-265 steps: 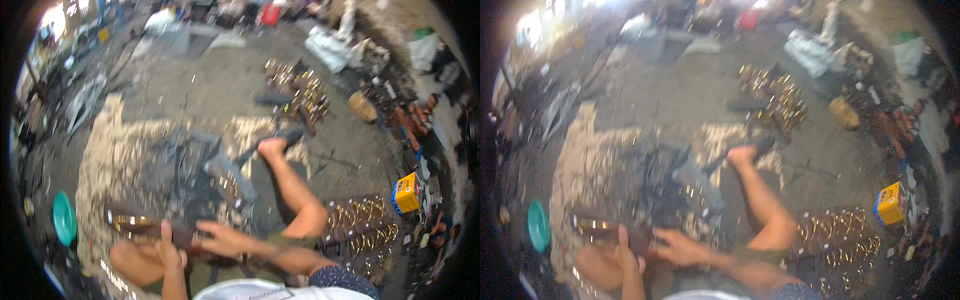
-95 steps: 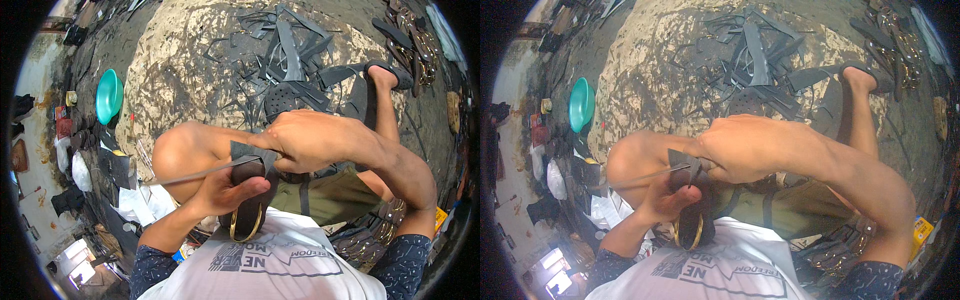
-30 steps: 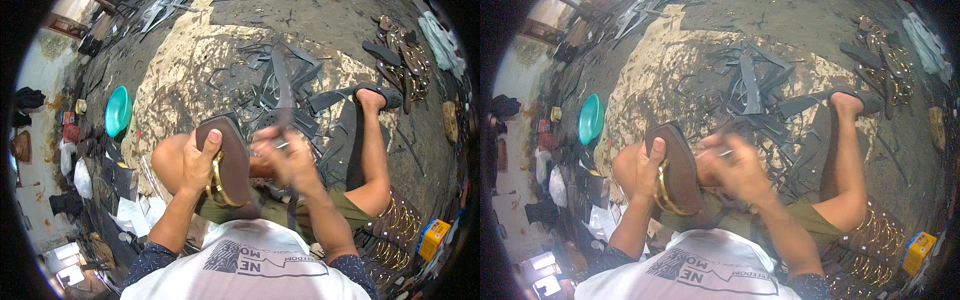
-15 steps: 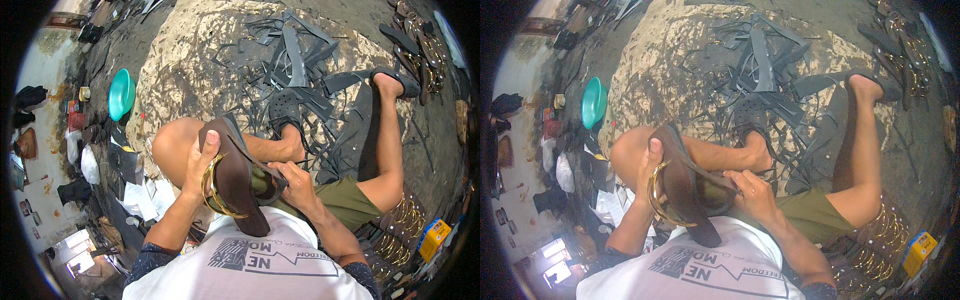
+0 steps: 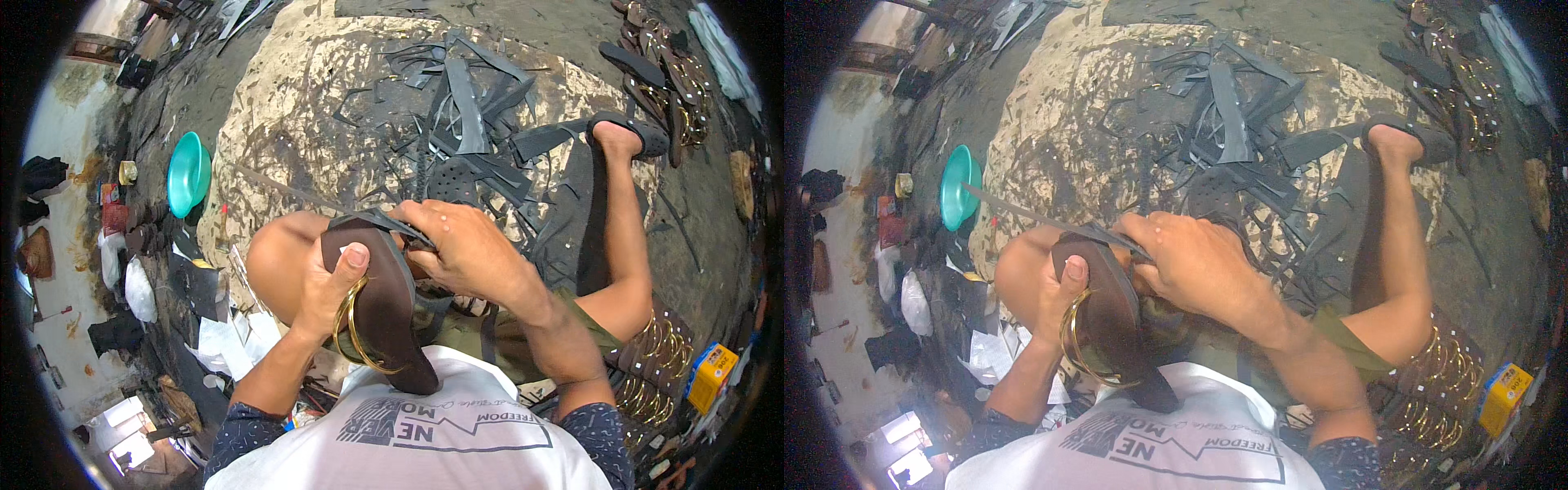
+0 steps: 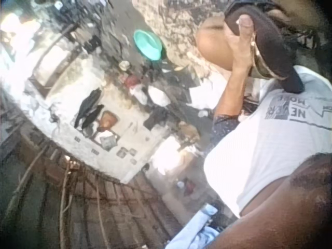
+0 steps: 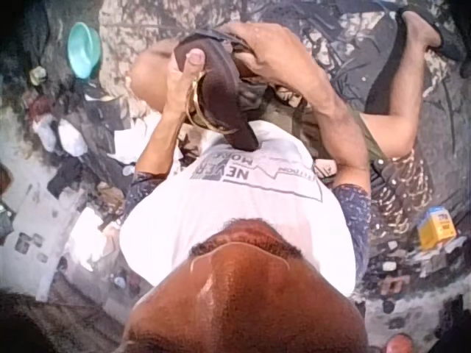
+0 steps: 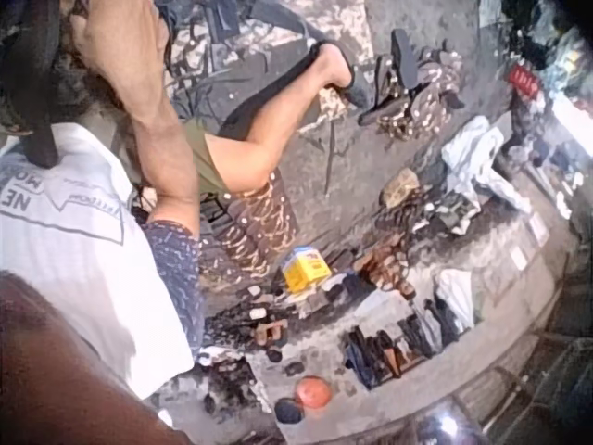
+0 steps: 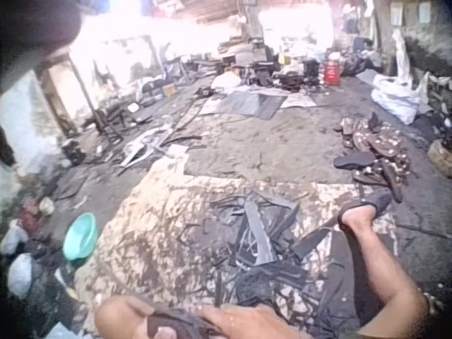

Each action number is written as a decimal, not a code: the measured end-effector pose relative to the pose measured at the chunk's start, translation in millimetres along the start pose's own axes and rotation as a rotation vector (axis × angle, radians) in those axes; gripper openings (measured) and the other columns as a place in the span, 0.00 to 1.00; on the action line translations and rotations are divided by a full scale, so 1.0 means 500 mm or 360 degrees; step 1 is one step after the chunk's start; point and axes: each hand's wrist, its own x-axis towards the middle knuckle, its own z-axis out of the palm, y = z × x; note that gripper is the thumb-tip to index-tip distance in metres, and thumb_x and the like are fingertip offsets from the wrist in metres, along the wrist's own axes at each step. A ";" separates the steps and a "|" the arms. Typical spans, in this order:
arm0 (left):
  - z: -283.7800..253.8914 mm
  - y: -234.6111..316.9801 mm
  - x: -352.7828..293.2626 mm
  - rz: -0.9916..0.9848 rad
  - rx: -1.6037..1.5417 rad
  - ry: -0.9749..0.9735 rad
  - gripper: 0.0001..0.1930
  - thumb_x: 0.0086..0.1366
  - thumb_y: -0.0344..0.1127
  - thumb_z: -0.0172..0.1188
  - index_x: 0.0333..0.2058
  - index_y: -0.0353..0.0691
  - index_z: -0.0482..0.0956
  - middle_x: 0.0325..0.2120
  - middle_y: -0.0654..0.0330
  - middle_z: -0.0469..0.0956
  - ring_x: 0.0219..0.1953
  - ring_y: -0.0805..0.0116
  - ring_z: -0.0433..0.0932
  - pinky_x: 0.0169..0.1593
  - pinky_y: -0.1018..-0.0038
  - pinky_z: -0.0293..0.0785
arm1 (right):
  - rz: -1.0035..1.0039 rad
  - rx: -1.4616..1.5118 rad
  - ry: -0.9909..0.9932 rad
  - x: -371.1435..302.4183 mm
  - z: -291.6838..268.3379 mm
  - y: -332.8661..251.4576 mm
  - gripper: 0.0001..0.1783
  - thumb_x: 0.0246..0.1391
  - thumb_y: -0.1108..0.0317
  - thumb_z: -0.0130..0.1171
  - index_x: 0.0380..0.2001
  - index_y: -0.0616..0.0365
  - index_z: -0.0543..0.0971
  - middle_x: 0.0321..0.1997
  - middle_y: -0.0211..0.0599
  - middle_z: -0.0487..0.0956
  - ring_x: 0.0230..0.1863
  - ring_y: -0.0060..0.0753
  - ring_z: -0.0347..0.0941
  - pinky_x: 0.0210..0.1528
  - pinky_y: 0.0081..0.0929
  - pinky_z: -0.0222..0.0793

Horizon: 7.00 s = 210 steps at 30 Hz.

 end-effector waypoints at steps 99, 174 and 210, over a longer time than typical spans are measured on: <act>0.100 -0.252 0.037 -0.0288 -0.0455 -0.0464 0.31 0.79 0.55 0.51 0.67 0.35 0.68 0.56 0.51 0.79 0.45 0.62 0.85 0.42 0.70 0.86 | 0.0982 0.1675 0.1006 -0.232 -0.001 0.253 0.27 0.68 0.49 0.64 0.56 0.60 0.78 0.41 0.32 0.84 0.32 0.17 0.76 0.27 0.23 0.74; 0.177 -0.291 0.267 0.0812 0.0463 0.0678 0.39 0.71 0.38 0.60 0.74 0.33 0.52 0.73 0.44 0.58 0.76 0.44 0.54 0.76 0.42 0.44 | 0.0703 -0.0482 -0.0421 -0.148 -0.091 0.343 0.40 0.52 0.57 0.69 0.69 0.52 0.71 0.48 0.60 0.84 0.52 0.61 0.81 0.56 0.54 0.76; 0.381 -0.237 0.650 0.1138 0.2490 -0.0868 0.19 0.78 0.45 0.50 0.48 0.38 0.85 0.45 0.45 0.85 0.49 0.48 0.84 0.55 0.52 0.75 | 0.0933 0.0018 0.0084 -0.104 -0.266 0.598 0.43 0.59 0.31 0.61 0.56 0.63 0.82 0.47 0.55 0.86 0.52 0.50 0.82 0.56 0.44 0.75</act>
